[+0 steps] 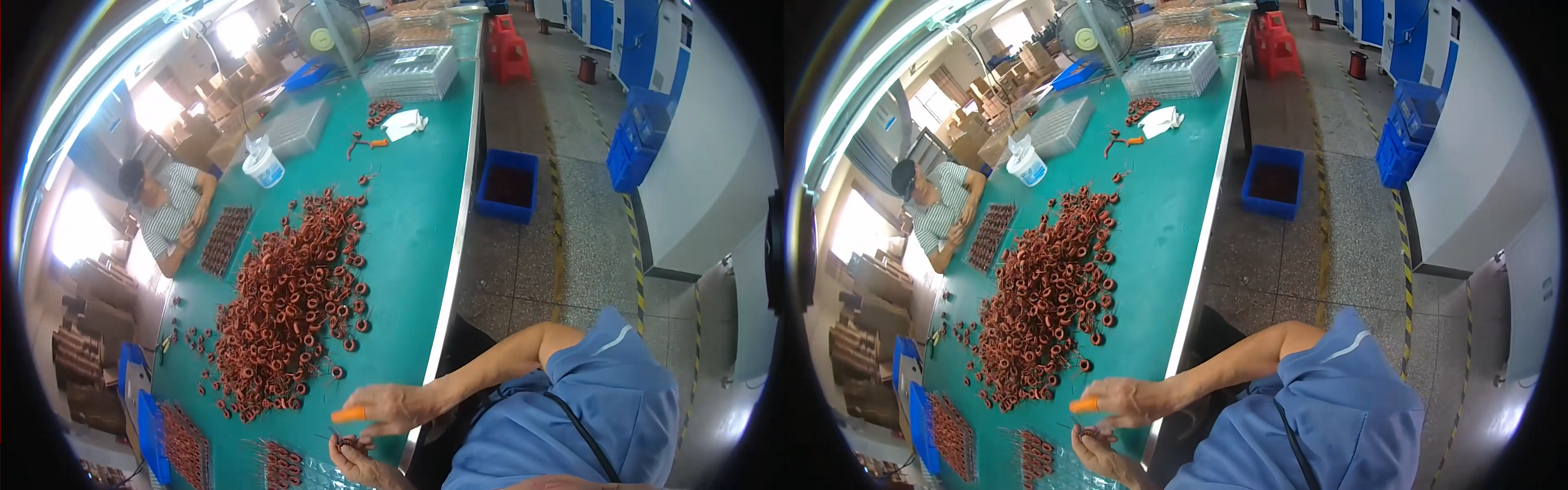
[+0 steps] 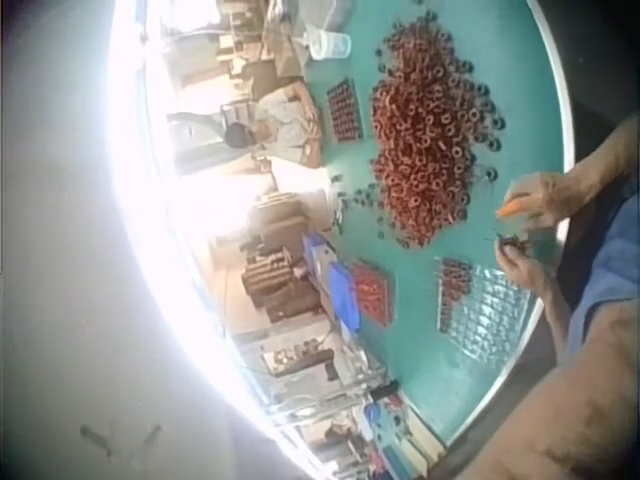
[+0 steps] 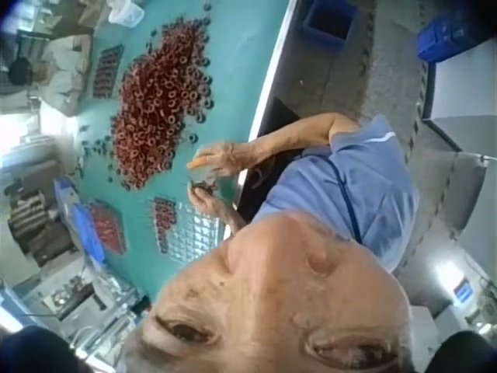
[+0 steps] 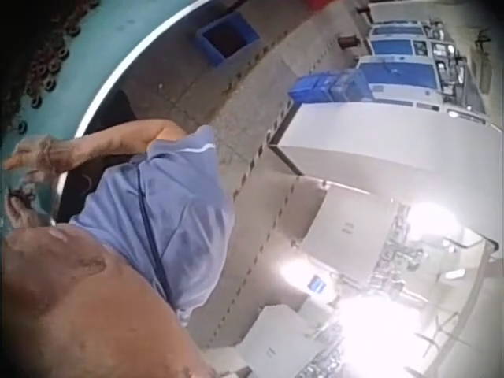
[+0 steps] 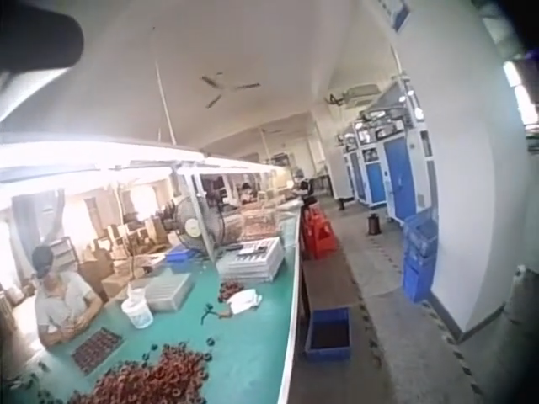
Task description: The recorder is manually inspecting small copper wire coils and placing them into a plastic organizer tray at an industrial workbench.
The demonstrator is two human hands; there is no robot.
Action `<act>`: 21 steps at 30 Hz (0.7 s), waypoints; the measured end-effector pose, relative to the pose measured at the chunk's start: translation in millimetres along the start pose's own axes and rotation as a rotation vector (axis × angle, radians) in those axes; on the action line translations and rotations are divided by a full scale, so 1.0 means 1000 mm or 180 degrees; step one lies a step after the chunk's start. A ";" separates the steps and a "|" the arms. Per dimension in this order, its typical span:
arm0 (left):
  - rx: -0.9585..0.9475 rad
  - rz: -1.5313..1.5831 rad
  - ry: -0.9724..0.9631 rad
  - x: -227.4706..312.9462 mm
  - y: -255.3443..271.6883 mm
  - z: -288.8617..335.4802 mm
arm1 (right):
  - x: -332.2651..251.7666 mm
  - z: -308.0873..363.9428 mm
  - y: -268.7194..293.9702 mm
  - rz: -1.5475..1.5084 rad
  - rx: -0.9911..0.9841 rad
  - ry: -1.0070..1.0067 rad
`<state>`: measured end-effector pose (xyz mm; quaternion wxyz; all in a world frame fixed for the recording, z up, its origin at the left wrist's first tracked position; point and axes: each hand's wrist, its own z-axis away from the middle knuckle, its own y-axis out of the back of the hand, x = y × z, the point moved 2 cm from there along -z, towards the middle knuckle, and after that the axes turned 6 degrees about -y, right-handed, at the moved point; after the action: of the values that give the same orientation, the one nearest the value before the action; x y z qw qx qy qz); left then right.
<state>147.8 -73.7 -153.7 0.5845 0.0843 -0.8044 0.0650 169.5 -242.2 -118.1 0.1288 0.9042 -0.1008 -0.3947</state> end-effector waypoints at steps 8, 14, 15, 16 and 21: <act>-0.0980 -0.0929 -0.0933 0.026 -0.013 0.016 | 0.018 -0.003 0.008 -0.1014 -0.1388 -0.1676; -0.1264 -0.0014 0.0482 0.031 -0.007 0.031 | 0.000 -0.002 0.029 -0.1508 -0.1630 -0.1559; -0.1277 -0.0004 0.0477 0.031 -0.006 0.034 | -0.001 -0.001 0.033 -0.1538 -0.2029 -0.1646; -0.1336 0.0025 0.0510 0.031 -0.006 0.037 | -0.003 -0.004 0.037 -0.1531 -0.2034 -0.1637; -0.0890 0.0848 0.0619 0.024 0.000 0.045 | -0.005 -0.005 0.008 -0.1249 -0.1731 -0.1108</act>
<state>98.5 -84.7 -144.8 0.6516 -0.1113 -0.7494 0.0373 169.7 -247.9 -108.7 0.2670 0.7585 0.1624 -0.5719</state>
